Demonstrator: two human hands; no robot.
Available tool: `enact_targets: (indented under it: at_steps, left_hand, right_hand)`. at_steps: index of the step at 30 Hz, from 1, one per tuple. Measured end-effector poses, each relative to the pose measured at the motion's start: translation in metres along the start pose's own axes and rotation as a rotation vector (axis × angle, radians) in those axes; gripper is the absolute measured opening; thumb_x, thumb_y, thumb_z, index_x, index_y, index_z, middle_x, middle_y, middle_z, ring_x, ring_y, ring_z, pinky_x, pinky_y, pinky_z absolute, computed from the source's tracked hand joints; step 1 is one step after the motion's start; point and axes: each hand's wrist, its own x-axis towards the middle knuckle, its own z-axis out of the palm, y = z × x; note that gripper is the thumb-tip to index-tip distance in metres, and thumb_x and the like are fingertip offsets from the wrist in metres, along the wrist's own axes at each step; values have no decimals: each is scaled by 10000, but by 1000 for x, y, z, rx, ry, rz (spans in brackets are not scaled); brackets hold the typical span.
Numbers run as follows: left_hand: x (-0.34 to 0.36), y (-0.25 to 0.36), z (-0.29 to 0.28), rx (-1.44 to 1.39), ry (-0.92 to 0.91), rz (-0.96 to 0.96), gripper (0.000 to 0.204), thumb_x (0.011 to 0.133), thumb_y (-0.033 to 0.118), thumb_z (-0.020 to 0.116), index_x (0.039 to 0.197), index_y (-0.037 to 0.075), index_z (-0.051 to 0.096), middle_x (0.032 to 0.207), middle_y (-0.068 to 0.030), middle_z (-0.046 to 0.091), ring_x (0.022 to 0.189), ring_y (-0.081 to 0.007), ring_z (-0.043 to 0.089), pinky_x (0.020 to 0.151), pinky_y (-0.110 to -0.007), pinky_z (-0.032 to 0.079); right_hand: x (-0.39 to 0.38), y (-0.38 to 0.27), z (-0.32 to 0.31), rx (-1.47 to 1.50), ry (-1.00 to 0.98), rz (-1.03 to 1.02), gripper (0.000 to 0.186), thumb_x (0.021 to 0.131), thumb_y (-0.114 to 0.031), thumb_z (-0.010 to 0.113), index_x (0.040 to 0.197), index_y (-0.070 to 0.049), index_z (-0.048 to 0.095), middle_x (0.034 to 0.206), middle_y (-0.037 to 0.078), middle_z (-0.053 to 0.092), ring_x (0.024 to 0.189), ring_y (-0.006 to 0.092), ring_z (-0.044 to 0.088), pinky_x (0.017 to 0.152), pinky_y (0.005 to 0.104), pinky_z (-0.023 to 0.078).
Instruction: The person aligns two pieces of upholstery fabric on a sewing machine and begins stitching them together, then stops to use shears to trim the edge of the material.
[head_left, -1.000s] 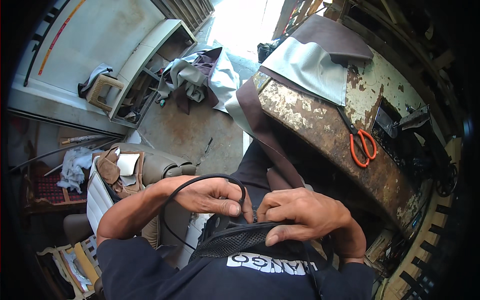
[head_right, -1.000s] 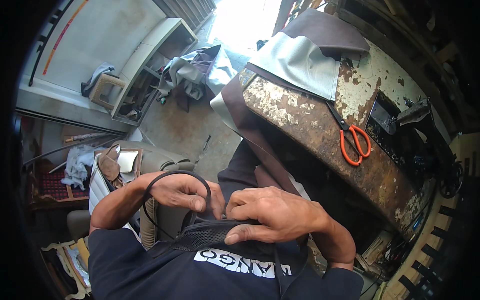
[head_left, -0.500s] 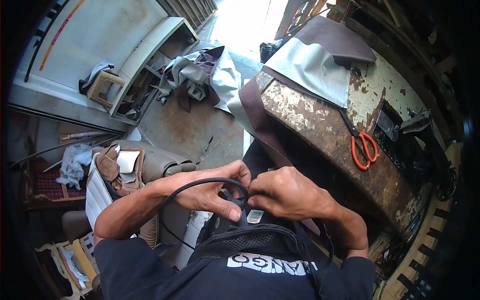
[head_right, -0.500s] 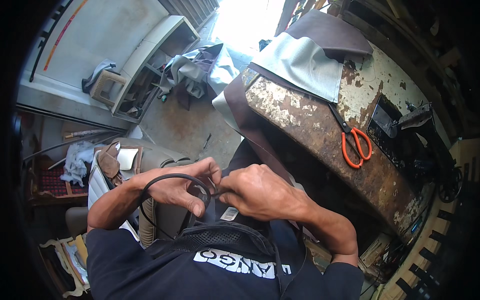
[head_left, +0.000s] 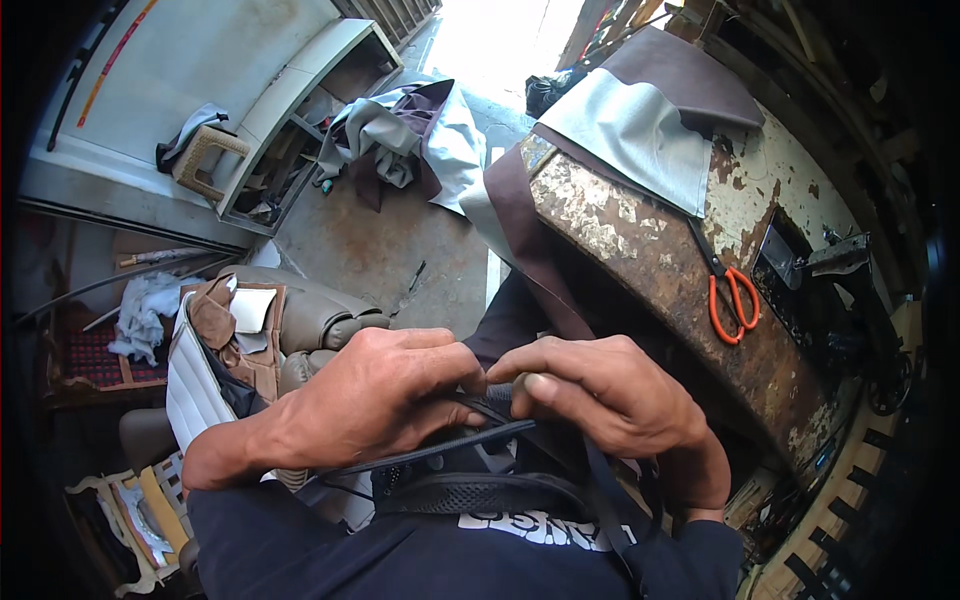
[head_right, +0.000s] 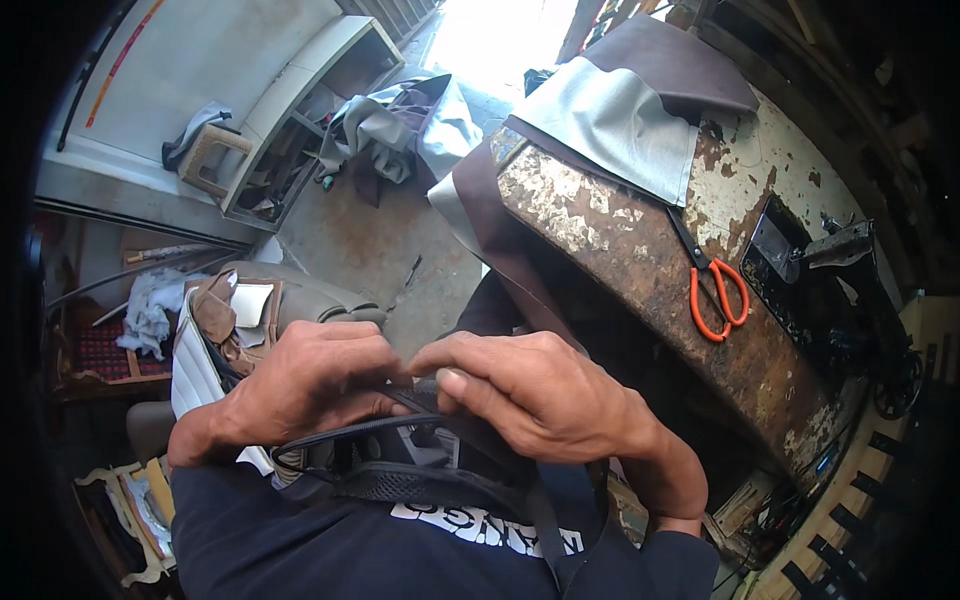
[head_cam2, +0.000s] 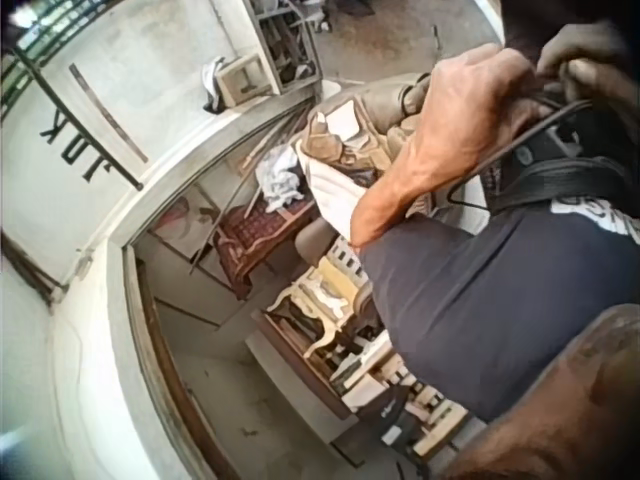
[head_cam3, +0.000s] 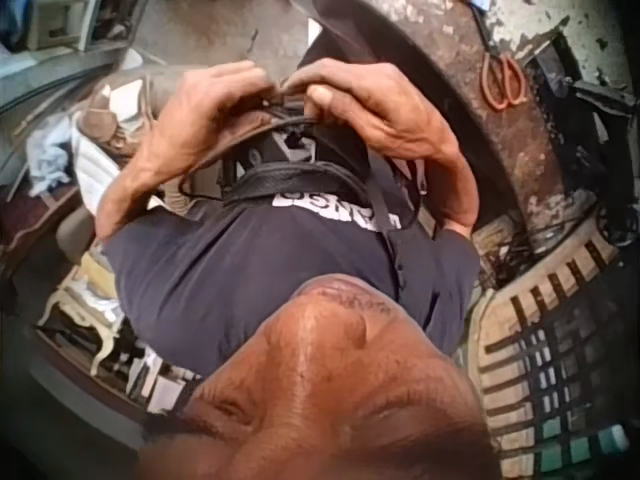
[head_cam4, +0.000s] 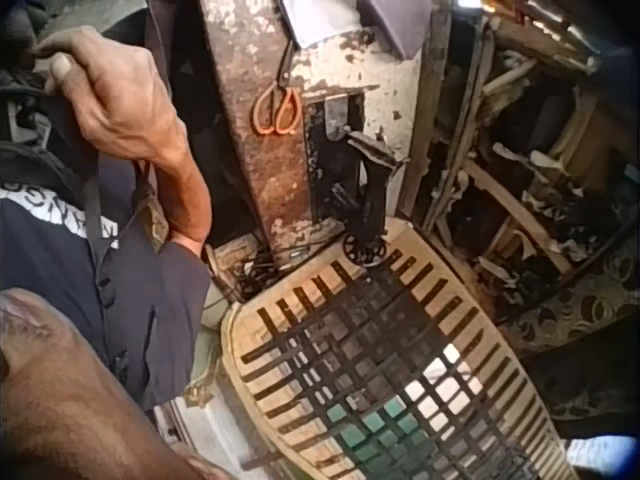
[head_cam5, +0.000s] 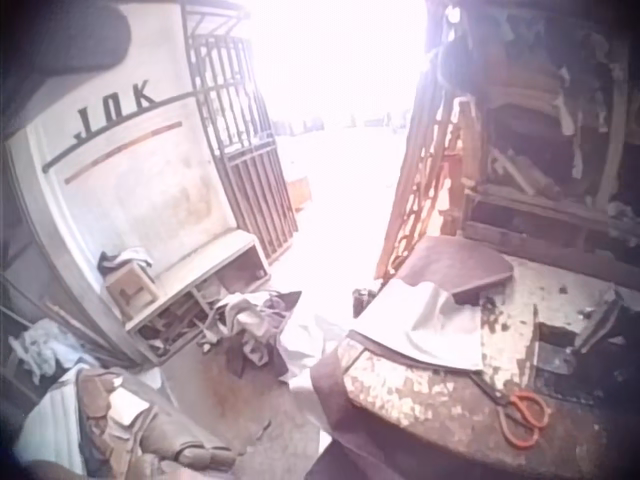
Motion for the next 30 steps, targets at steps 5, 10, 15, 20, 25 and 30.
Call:
enact_targets:
  at_steps: [5,10,15,20,25,30]
  left_hand:
    - [-3,4,4,-52,-10,67,212,868,105,792,999,30,643,863,-127,626,791,-348,674,665,-436,534]
    - [-4,-1,7,-1,0,124,202,914,119,751,1032,22,619,875,-139,619,777,-356,667,661,-447,541]
    - [-3,2,0,-240,-79,-79,240,935,100,741,1038,31,535,833,-137,645,729,-331,682,638,-405,519]
    - [-10,-8,-1,-308,-135,-150,302,933,115,765,1023,33,489,763,-115,621,644,-267,623,596,-362,464]
    - [-10,-38,3,-450,-196,-143,326,927,175,806,963,21,521,753,-60,631,634,-179,580,582,-316,431]
    - [-55,-94,1,-430,-679,-165,549,866,392,851,1200,25,617,977,-111,711,884,-229,690,746,-417,515]
  right_hand:
    - [-16,-20,8,-308,-95,-213,1265,715,-385,927,1638,27,167,1384,238,531,1253,416,558,1012,447,489]
    - [-17,-17,38,-308,132,11,944,776,-311,899,1524,2,416,1204,206,596,1087,392,631,907,446,531]
    - [-2,-12,41,-264,232,-51,766,825,-379,858,1407,8,542,1133,170,627,1048,377,645,897,434,529]
    - [5,6,43,-119,196,34,402,806,-200,842,1147,-23,721,1050,125,668,986,270,670,860,385,528]
    - [12,29,48,-35,286,18,248,832,-174,810,985,13,750,941,128,665,771,240,693,682,357,536]
    - [14,37,46,-3,304,-10,229,855,-178,818,949,22,760,914,115,682,729,214,693,617,350,527]
